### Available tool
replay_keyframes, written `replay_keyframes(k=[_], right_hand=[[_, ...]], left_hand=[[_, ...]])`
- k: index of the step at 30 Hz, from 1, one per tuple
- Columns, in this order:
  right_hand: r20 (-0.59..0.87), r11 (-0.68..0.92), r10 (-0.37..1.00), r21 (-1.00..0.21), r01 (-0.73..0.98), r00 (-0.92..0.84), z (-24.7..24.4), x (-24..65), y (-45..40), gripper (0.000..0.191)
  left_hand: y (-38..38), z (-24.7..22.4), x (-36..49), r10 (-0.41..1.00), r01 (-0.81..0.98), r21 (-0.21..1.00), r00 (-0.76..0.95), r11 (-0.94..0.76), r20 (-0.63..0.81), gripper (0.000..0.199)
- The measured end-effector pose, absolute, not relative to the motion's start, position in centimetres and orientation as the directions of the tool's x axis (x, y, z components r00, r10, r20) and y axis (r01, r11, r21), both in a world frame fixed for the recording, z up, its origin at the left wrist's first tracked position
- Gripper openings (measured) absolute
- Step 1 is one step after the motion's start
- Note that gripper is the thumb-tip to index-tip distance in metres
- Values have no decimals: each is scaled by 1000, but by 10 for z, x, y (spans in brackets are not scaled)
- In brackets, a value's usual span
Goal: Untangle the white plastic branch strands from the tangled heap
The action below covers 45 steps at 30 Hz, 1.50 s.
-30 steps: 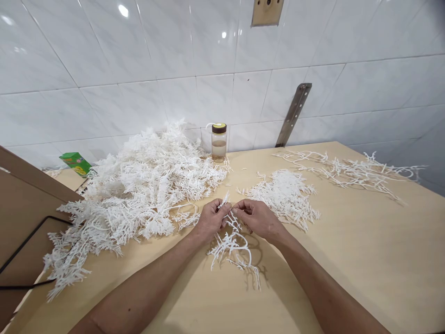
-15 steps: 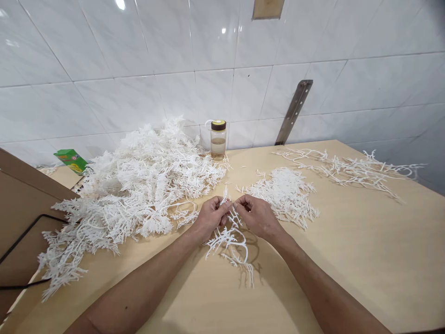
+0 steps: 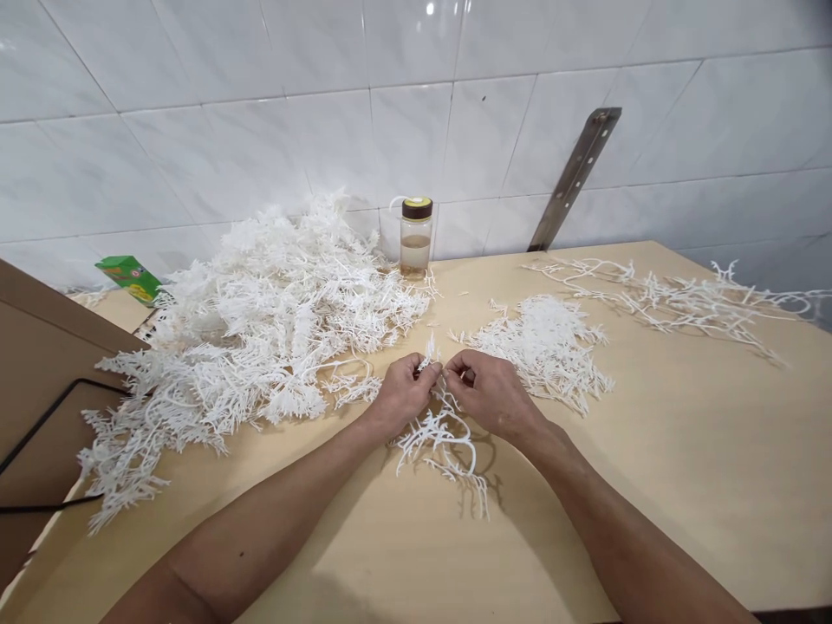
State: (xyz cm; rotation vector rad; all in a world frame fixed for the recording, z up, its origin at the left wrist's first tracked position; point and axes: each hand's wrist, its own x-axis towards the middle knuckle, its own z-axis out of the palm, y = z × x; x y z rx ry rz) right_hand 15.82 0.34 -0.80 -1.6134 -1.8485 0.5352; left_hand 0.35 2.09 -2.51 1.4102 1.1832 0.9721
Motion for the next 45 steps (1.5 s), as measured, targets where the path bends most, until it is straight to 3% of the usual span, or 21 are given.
replay_keyframes(k=[3,6,13,18,22,24,31,33,36,38,43,45], right_hand=[[90,95,995,-713,695,-44,-7,156,5,16],[28,49,999,-743,667,-42,-7,152,5,18],[202,164,976,-450,878,-79,-13,144,1,18],[139,115,989,-524,844,-49,-17,146,4,18],[197,140,979,-494,858,-47,-7,142,-1,15],[205,118,979,-553,825,-2,-2,142,-3,11],[67,-42,974,-885,465,214,-3,179,12,10],[94,-28,965,-893,450,246,-7,189,16,12],[223,19,929,-825,565,294,-9,195,17,21],[249,50,936,-795,605,250,-7,193,15,26],[108,147,989,-834,531,-103,-2,175,6,31],[119,171,984,-812,558,-129,0,169,4,28]], left_hand=[[20,-27,5,984,266,954,145,-136,100,33],[19,-29,8,988,278,952,117,-132,102,31],[17,-29,18,997,381,922,51,-73,58,27],[21,-29,19,998,400,914,39,-67,56,29],[30,-32,18,1000,395,919,-17,-8,16,28],[31,-32,15,999,382,924,35,-20,7,27],[26,-31,-4,956,0,999,292,32,-31,36],[26,-32,-5,946,-46,997,321,56,-38,39],[29,-33,-6,934,-105,990,353,90,-48,40],[30,-33,-6,929,-118,988,367,101,-51,41],[28,-28,-6,930,-77,992,361,103,-69,42],[27,-26,-5,934,-51,995,352,88,-65,43]])
